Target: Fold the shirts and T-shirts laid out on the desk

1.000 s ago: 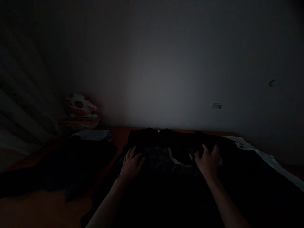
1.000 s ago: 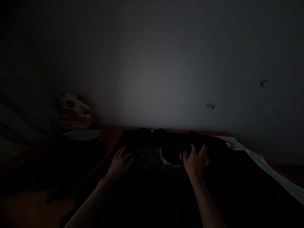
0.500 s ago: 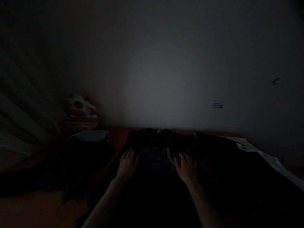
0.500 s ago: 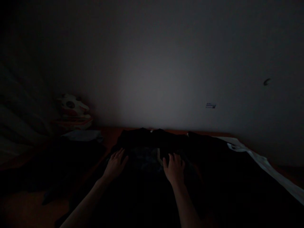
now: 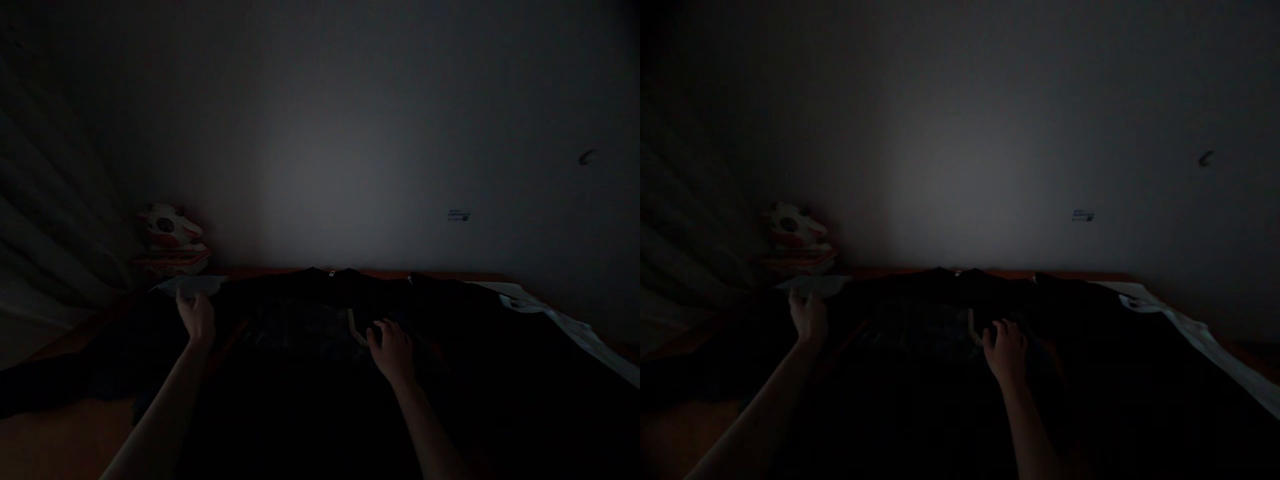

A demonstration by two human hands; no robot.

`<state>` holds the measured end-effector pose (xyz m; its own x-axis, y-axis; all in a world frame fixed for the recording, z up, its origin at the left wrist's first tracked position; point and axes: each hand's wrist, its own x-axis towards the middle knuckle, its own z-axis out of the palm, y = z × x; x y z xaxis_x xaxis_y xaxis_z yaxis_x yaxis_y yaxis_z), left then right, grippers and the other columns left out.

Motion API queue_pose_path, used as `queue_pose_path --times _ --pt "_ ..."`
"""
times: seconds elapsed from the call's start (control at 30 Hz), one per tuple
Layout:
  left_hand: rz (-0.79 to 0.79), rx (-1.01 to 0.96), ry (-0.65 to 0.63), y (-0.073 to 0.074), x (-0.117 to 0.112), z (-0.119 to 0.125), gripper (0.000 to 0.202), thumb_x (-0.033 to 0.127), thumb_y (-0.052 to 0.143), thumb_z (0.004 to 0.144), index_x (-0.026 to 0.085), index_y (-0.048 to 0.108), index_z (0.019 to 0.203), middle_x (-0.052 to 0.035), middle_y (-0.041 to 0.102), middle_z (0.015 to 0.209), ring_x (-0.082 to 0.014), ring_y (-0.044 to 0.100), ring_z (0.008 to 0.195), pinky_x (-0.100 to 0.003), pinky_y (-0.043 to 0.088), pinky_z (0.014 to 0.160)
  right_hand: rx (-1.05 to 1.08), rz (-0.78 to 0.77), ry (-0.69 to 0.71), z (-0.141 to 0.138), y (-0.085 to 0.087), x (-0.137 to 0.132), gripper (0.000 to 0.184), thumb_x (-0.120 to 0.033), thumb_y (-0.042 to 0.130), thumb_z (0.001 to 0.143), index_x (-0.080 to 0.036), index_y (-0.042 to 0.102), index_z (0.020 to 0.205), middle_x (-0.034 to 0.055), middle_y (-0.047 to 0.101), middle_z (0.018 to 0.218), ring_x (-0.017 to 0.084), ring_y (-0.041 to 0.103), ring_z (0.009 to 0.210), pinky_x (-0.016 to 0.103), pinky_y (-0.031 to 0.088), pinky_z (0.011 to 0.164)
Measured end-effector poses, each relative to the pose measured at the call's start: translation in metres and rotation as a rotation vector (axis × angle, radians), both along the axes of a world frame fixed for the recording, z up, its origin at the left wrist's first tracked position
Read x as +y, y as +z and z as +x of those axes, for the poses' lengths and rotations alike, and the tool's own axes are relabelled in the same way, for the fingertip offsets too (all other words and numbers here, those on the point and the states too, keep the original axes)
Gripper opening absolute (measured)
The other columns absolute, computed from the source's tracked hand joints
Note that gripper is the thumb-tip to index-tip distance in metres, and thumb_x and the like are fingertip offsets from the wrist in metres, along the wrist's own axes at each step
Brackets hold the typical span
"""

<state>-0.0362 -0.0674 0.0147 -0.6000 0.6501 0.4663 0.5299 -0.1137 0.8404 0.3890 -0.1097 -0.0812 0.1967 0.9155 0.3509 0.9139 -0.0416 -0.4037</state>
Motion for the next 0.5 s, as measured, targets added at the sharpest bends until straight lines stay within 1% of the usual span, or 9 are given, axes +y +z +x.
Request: queue_pose_path --times 0.03,0.07,0.13,0.2,0.23,0.3,0.4,0.47,0.5 --pt "0.015 0.092 0.001 -0.005 -0.002 0.004 0.048 0.036 0.044 0.091 0.012 0.056 0.131 -0.0096 0.067 0.119 -0.0286 0.061 0.118 -0.043 0.052 0.1 -0.01 0.003 -0.002 0.0 -0.001 0.0 0.04 -0.04 0.044 0.095 -0.018 0.067 0.121 0.0167 0.062 0.136 0.033 0.052 0.13 0.051 0.035 0.107" --pt "0.01 0.204 -0.043 -0.014 -0.004 0.013 0.045 0.035 0.045 0.09 0.014 0.059 0.128 -0.0113 0.065 0.128 -0.0293 0.058 0.125 -0.045 0.048 0.106 -0.022 0.003 -0.004 -0.001 -0.001 0.0 0.041 -0.04 0.044 0.095 -0.018 0.067 0.122 0.0169 0.062 0.137 0.033 0.051 0.131 0.051 0.034 0.107" --pt "-0.083 0.46 -0.256 -0.037 -0.009 0.037 0.04 0.034 0.046 0.09 0.017 0.065 0.121 -0.0133 0.06 0.14 -0.0297 0.055 0.132 -0.046 0.043 0.112 -0.053 -0.011 -0.002 -0.002 0.0 -0.001 0.043 -0.041 0.045 0.096 -0.017 0.065 0.125 0.0172 0.06 0.139 0.034 0.049 0.134 0.052 0.033 0.108" --pt "-0.222 0.654 -0.408 -0.063 -0.018 0.062 0.043 0.036 0.045 0.092 0.017 0.065 0.125 -0.0149 0.055 0.149 -0.0308 0.053 0.136 -0.049 0.04 0.115 -0.086 -0.043 0.006 -0.003 0.002 -0.003 0.047 -0.043 0.045 0.096 -0.015 0.064 0.129 0.0179 0.057 0.143 0.035 0.046 0.137 0.053 0.031 0.11" --pt "-0.29 0.737 -0.436 -0.073 -0.022 0.072 0.045 0.037 0.046 0.093 0.018 0.064 0.129 -0.0153 0.051 0.152 -0.0323 0.049 0.139 -0.052 0.038 0.116 -0.101 -0.062 0.007 -0.004 0.004 -0.004 0.049 -0.045 0.045 0.096 -0.015 0.062 0.131 0.0183 0.055 0.146 0.036 0.044 0.138 0.053 0.03 0.111" --pt "-0.403 0.846 -0.409 -0.087 -0.031 0.084 0.051 0.042 0.048 0.094 0.019 0.059 0.138 -0.016 0.045 0.157 -0.0357 0.042 0.145 -0.057 0.031 0.118 -0.121 -0.092 0.01 -0.005 0.006 -0.005 0.054 -0.05 0.046 0.096 -0.014 0.06 0.135 0.0188 0.052 0.149 0.037 0.041 0.141 0.054 0.029 0.113" --pt "-0.455 0.869 -0.319 -0.09 -0.039 0.086 0.055 0.047 0.051 0.093 0.018 0.056 0.14 -0.0173 0.042 0.159 -0.0388 0.036 0.148 -0.062 0.027 0.119 -0.111 -0.089 0.01 -0.006 0.008 -0.005 0.058 -0.055 0.048 0.096 -0.014 0.06 0.135 0.0193 0.052 0.148 0.037 0.041 0.141 0.054 0.029 0.113" --pt "-0.405 0.843 -0.34 -0.083 -0.042 0.082 0.048 0.043 0.049 0.095 0.017 0.061 0.134 -0.0178 0.046 0.156 -0.0375 0.042 0.144 -0.06 0.03 0.118 -0.08 -0.034 0.015 -0.005 0.008 -0.005 0.056 -0.054 0.048 0.095 -0.013 0.062 0.13 0.0203 0.055 0.144 0.035 0.045 0.137 0.052 0.032 0.112" --pt "-0.376 0.829 -0.393 -0.077 -0.045 0.079 0.043 0.04 0.048 0.096 0.017 0.064 0.128 -0.0173 0.05 0.152 -0.0354 0.048 0.14 -0.057 0.035 0.116 -0.068 0.004 0.032 -0.004 0.008 -0.006 0.053 -0.052 0.049 0.095 -0.013 0.063 0.127 0.0202 0.057 0.141 0.034 0.048 0.135 0.051 0.032 0.112"
